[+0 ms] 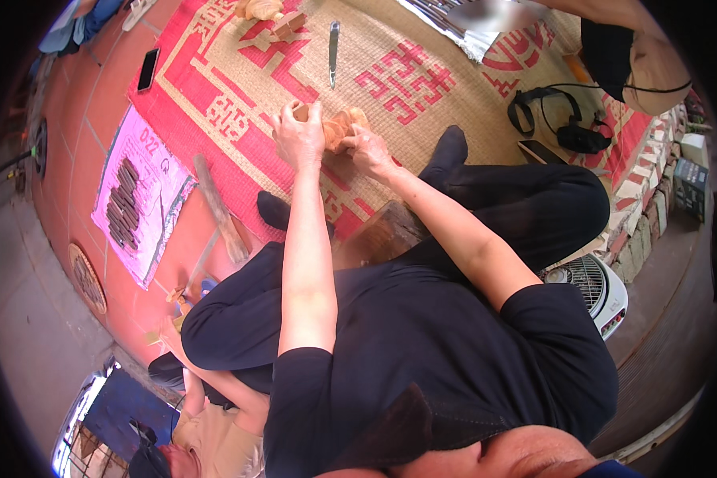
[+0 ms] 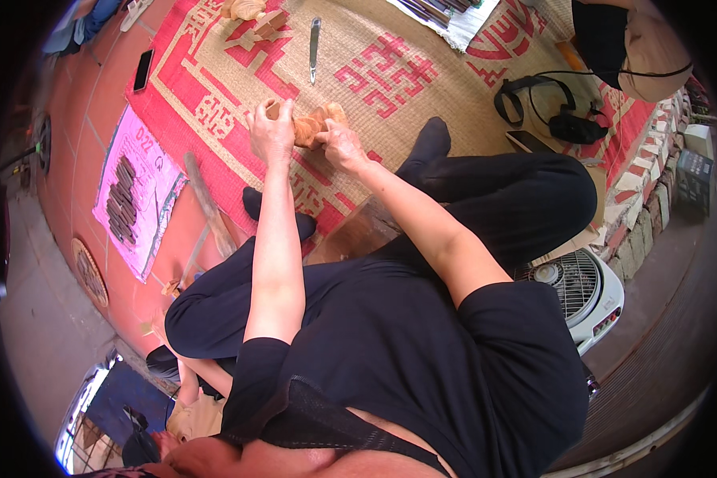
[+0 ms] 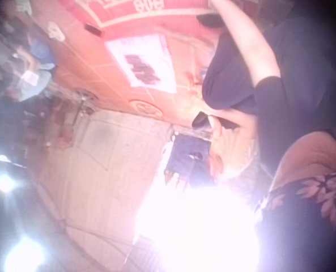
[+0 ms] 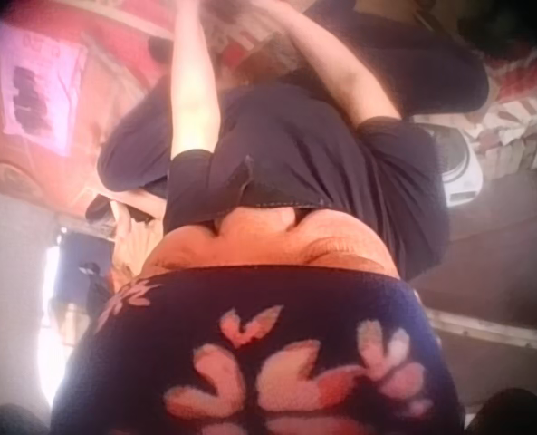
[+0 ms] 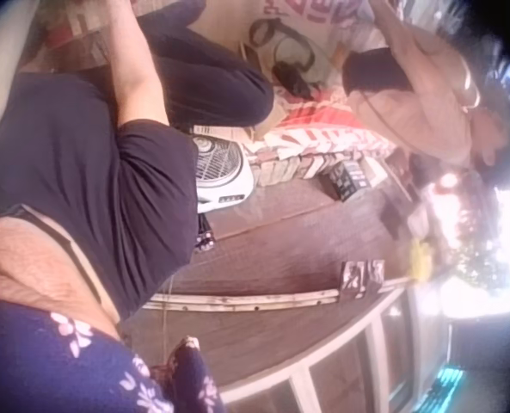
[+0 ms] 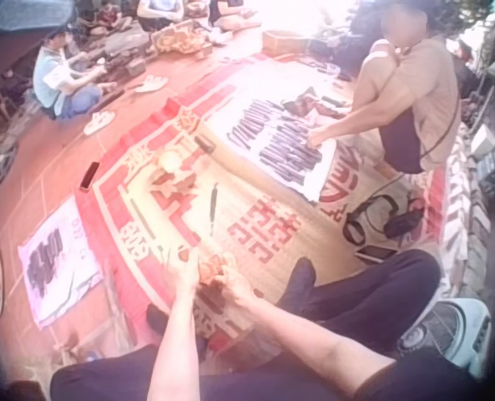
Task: The person sits on a mat and carves a small wooden object using a knife. They hold the wood in one hand and use the knife to shape it, occasionally rotating the piece to work on different sides.
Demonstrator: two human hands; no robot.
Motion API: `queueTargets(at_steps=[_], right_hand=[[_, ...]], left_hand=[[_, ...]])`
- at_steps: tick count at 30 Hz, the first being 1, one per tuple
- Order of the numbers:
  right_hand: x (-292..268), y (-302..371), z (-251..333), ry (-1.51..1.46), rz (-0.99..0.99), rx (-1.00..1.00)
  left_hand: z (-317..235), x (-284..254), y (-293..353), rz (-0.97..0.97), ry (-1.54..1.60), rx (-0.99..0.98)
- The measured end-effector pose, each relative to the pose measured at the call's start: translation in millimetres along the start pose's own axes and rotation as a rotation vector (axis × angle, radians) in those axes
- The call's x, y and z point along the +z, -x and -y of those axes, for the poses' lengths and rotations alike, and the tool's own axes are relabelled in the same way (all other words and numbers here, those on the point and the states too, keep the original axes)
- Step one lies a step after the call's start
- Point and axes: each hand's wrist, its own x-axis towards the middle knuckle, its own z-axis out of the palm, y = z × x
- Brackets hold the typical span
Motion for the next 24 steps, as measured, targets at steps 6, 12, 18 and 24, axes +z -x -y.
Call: queueTargets(at_steps=[6, 12, 18, 24], right_hand=[[3, -10, -2, 0.195, -0.244, -0.122], [22, -10, -23, 0.181, -0.225, -0.191], [2, -18, 0, 0.207, -0.27, -0.048], [12, -7, -6, 0.169, -0.152, -0.061]], left_hand=[[1, 4, -4, -0.019, 0.024, 0.032], [10, -2, -6, 0.078, 0.055, 0.002], [-5, -5, -1, 0.028, -0.001, 0.001], [0, -1, 1, -0.018, 0.006, 0.058]])
